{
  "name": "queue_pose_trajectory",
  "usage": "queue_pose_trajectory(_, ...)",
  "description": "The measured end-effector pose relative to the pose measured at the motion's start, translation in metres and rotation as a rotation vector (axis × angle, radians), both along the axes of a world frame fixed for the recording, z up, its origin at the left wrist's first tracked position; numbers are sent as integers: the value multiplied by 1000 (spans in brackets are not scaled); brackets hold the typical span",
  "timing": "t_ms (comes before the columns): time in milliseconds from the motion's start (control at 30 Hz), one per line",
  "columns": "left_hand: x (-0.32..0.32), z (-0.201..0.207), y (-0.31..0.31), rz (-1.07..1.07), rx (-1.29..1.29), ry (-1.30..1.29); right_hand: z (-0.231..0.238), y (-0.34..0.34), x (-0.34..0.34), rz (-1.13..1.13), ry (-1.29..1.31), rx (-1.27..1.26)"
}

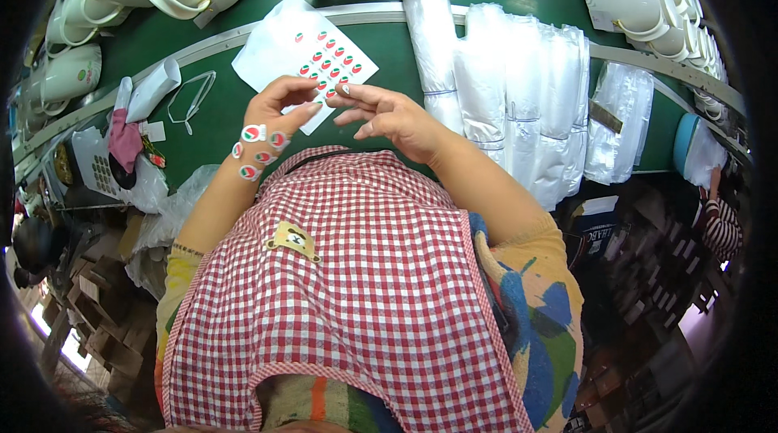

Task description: The person assembles white plastic pitchers by attaching lids and applying stickers. They repeatedly pick up pitcher bodies and lids, fit them together, and place stickers on the sides. Completed units are set aside on the table.

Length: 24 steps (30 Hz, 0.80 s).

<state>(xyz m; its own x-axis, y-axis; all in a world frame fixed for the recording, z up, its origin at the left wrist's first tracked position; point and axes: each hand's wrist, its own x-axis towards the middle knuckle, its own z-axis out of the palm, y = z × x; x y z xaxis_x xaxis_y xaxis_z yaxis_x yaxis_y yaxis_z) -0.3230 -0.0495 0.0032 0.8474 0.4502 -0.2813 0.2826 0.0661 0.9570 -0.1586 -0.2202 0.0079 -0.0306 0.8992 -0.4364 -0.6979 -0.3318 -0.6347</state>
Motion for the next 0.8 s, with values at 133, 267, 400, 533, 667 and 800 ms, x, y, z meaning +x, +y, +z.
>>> queue_pose_trajectory(133,18,11,-3,-121,249,-177,14,-2,-9,9,111,38)
queue_pose_trajectory(267,19,0,-5,-118,373,-171,16,2,-18,47,109,26)
queue_pose_trajectory(400,18,-3,-5,-122,586,-178,17,6,-23,48,125,50)
queue_pose_trajectory(533,16,-8,-2,-165,877,-239,16,11,-28,56,149,22)
queue_pose_trajectory(667,15,-13,2,-161,910,-219,16,15,-29,37,229,-5)
queue_pose_trajectory(800,12,-17,4,-100,707,-138,-1,17,-28,62,276,7)
